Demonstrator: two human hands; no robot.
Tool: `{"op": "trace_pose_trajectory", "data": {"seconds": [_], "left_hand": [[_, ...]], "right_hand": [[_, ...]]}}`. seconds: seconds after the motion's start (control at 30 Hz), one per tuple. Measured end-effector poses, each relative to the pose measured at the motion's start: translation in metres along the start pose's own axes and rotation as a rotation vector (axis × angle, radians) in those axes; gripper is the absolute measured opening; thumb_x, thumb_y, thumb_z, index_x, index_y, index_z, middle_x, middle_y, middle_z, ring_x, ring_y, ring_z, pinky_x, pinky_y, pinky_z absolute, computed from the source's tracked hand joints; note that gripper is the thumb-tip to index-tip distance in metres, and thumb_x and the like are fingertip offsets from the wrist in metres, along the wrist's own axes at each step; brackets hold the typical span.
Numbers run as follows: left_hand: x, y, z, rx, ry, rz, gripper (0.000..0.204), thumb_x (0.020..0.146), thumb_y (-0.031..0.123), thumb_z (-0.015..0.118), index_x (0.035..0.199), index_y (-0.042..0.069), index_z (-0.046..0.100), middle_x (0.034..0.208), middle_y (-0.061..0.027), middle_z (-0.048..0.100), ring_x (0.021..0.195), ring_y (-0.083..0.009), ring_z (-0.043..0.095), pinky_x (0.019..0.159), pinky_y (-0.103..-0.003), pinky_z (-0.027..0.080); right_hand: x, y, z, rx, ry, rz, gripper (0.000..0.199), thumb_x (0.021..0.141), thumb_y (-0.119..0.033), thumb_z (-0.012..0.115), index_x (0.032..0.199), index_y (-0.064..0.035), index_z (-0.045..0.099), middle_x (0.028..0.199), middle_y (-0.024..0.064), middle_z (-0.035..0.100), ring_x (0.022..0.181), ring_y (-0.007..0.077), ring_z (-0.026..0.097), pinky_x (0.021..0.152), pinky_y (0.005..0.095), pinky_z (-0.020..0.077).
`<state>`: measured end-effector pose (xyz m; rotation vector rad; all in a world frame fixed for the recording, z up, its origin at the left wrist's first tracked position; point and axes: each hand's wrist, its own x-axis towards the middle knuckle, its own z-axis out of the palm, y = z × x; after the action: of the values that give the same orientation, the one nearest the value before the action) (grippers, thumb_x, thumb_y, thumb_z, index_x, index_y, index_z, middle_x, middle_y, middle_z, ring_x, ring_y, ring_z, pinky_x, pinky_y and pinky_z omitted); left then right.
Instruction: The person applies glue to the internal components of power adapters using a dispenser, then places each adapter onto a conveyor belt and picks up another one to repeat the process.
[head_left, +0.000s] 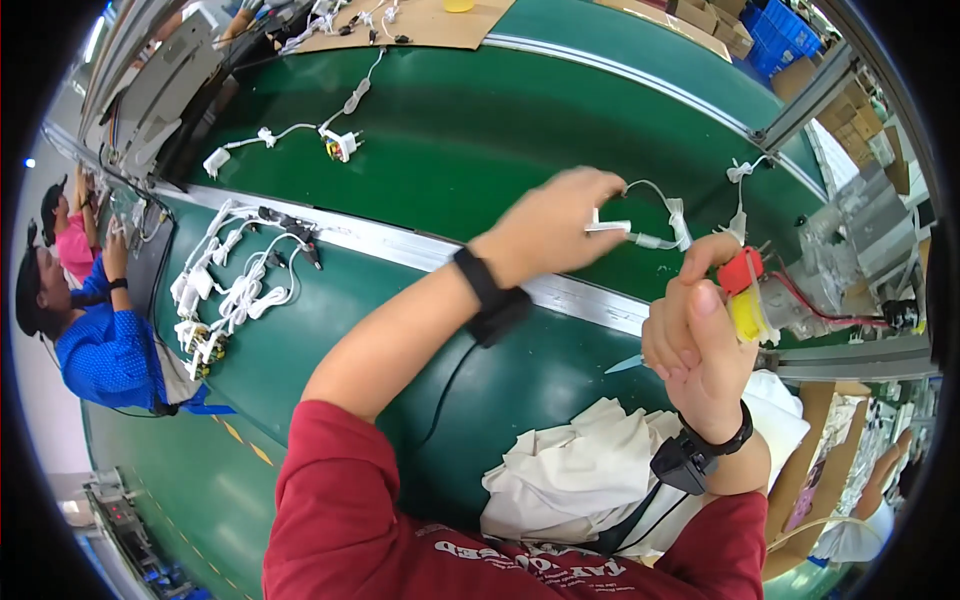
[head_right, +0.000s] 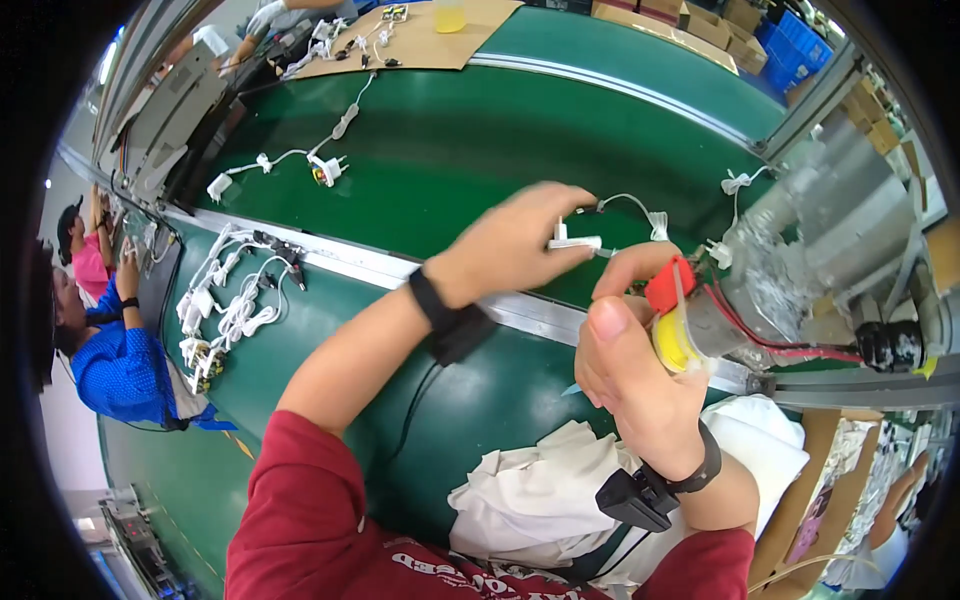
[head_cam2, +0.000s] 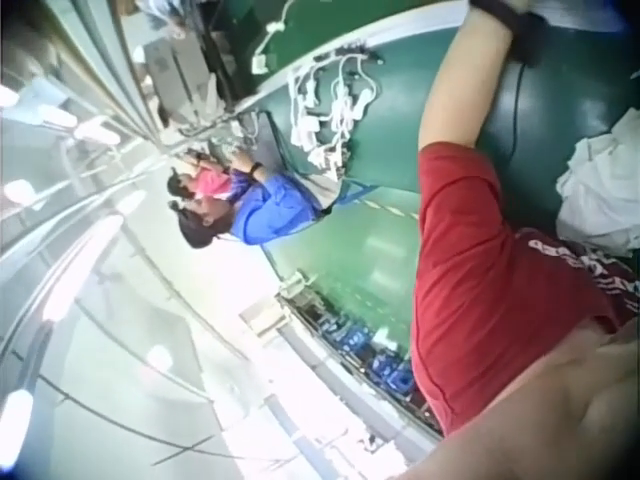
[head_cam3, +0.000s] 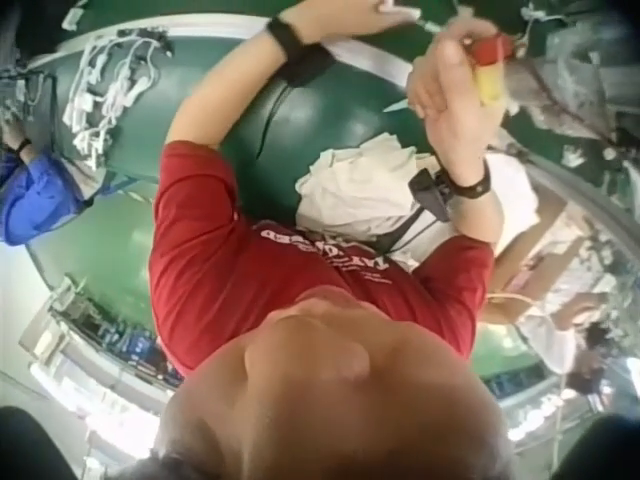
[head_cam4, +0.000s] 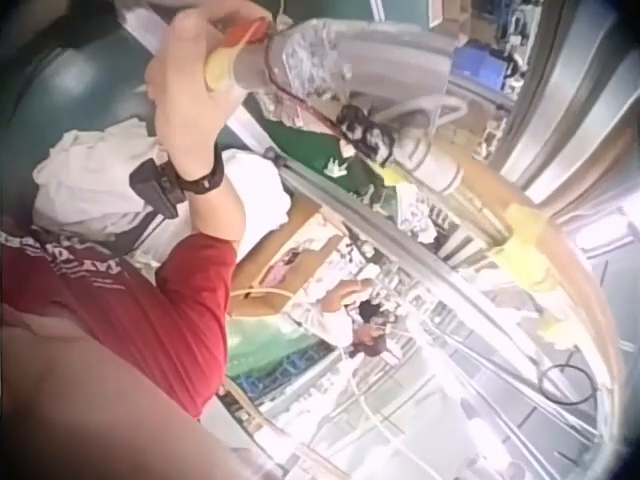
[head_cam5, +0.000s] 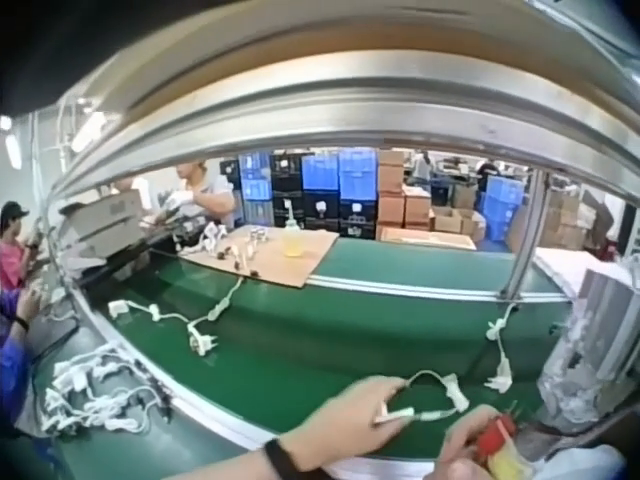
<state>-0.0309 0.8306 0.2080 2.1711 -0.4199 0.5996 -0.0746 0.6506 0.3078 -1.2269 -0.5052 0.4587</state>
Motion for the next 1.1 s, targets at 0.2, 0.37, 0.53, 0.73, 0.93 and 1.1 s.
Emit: {"op": "trace_pose_trajectory", "data": {"seconds": [0.2, 0.37, 0.53, 0.73, 0.93, 1.1], "left_hand": [[-0.045, -0.093, -0.147, 0.573, 0.577, -0.316, 0.034, 0.081, 0.022, 0.061, 0.104, -0.002, 0.059, 0.104, -0.02, 0.061, 0.098, -0.035, 0.056, 0.089, -0.04, 0.043], [-0.106, -0.195, -0.225, 0.582, 0.524, -0.992, 0.046, 0.078, 0.029, 0.066, 0.109, -0.004, 0.057, 0.109, -0.0266, 0.059, 0.106, -0.0371, 0.055, 0.087, -0.042, 0.044], [-0.069, -0.134, -0.166, 0.525, 0.428, -0.691, 0.049, 0.078, 0.027, 0.068, 0.113, -0.003, 0.053, 0.11, -0.0268, 0.058, 0.107, -0.0384, 0.055, 0.082, -0.041, 0.048], [-0.042, -0.073, -0.107, -0.226, 0.405, -0.737, 0.042, 0.082, 0.016, 0.064, 0.116, 0.002, 0.043, 0.096, -0.0124, 0.063, 0.079, -0.0199, 0.063, 0.062, -0.026, 0.053], [-0.082, 0.045, -0.009, -1.346, 0.077, -0.956, 0.034, 0.09, 0.012, 0.056, 0.12, 0.009, 0.039, 0.106, -0.0086, 0.058, 0.088, -0.0107, 0.059, 0.051, -0.021, 0.047], [-0.107, 0.091, 0.024, -1.519, -0.175, -0.984, 0.037, 0.093, 0.008, 0.048, 0.127, 0.008, 0.034, 0.122, -0.0121, 0.052, 0.107, -0.0169, 0.054, 0.066, -0.026, 0.053]], "right_hand": [[0.002, 0.006, -0.002, 0.064, -0.033, 0.012, 0.026, 0.093, -0.029, 0.053, 0.095, -0.007, 0.038, 0.048, -0.0043, 0.034, 0.036, 0.0041, 0.028, 0.035, 0.0211, 0.0248], [0.003, 0.007, 0.004, 0.096, -0.085, 0.004, 0.027, 0.093, -0.029, 0.053, 0.094, -0.0067, 0.038, 0.048, -0.0038, 0.034, 0.036, 0.0043, 0.028, 0.034, 0.0213, 0.0244], [0.003, 0.01, 0.004, 0.096, -0.061, 0.001, 0.026, 0.093, -0.028, 0.052, 0.094, -0.0064, 0.039, 0.048, -0.0036, 0.034, 0.036, 0.0045, 0.028, 0.034, 0.0212, 0.0243], [0.003, 0.005, 0.002, 0.105, -0.043, -0.013, 0.021, 0.092, -0.023, 0.053, 0.093, -0.0057, 0.04, 0.05, -0.0031, 0.036, 0.039, 0.0041, 0.03, 0.037, 0.0213, 0.025], [0.011, -0.003, -0.008, 0.16, 0.075, 0.009, 0.017, 0.092, -0.018, 0.054, 0.091, -0.0072, 0.041, 0.05, -0.0036, 0.037, 0.04, 0.0038, 0.031, 0.038, 0.0211, 0.0245], [0.018, 0.0, -0.014, 0.121, 0.106, 0.014, 0.016, 0.091, -0.016, 0.054, 0.088, -0.0064, 0.041, 0.05, -0.0034, 0.038, 0.04, 0.0033, 0.031, 0.038, 0.0205, 0.024]]}}
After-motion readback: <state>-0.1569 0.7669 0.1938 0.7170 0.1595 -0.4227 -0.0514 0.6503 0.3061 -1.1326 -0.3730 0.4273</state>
